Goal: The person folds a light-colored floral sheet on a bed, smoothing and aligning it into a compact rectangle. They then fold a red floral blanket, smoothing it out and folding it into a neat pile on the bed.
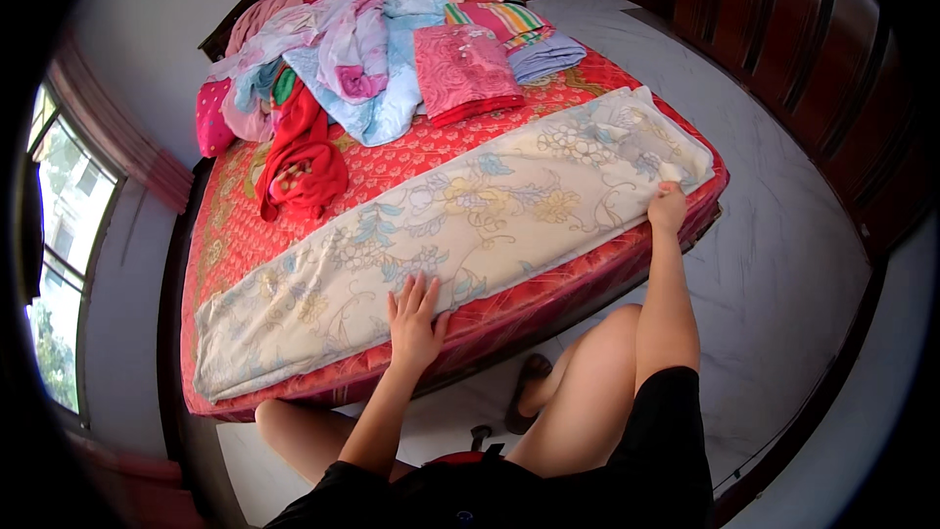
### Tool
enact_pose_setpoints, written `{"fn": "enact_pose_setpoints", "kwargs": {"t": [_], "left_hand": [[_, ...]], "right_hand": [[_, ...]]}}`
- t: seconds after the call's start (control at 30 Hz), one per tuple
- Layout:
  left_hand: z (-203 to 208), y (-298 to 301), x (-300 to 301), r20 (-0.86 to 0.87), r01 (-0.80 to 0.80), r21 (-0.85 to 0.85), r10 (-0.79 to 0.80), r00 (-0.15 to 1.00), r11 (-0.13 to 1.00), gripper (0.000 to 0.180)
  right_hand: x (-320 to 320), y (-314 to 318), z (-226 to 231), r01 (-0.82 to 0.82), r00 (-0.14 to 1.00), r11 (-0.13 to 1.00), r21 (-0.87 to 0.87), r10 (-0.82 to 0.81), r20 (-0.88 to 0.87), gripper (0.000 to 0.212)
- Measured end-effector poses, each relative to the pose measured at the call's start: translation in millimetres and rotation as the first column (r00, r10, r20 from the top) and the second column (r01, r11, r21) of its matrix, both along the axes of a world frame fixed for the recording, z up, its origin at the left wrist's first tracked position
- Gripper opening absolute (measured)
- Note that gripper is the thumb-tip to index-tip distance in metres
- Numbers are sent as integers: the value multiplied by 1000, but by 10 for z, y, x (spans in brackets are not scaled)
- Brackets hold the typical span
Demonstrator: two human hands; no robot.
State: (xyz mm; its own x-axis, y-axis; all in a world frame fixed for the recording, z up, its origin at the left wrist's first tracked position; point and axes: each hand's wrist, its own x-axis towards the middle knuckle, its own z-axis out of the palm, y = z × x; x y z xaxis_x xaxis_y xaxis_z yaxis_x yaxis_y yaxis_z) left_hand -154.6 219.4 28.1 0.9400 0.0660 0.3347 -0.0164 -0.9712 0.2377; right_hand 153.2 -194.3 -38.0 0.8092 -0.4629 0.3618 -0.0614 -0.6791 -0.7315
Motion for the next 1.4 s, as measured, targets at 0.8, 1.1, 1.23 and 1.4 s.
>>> {"fn": "enact_pose_setpoints", "kwargs": {"t": [0.8, 1.1, 1.23, 1.4], "left_hand": [[439, 1727, -1602, 406, -314, 21, 279, 870, 949, 13], [149, 1241, -1221, 286, -245, -73, 256, 923, 967, 25], [-47, 1308, -1161, 162, -186, -63, 194, 967, 980, 17], [-30, 1196, -1130, 145, -133, 6, 131, 981, 991, 15]], "right_hand": [[-1954, 3807, 1416, -934, 169, 140, -329, 984, -61, 11], [-2048, 3901, 1639, -878, 343, 346, -332, 937, 68, 14], [-2039, 3929, 1558, -890, 318, 333, -312, 943, 100, 13], [-1992, 3889, 1433, -918, 304, 295, -266, 953, 7, 14]]}}
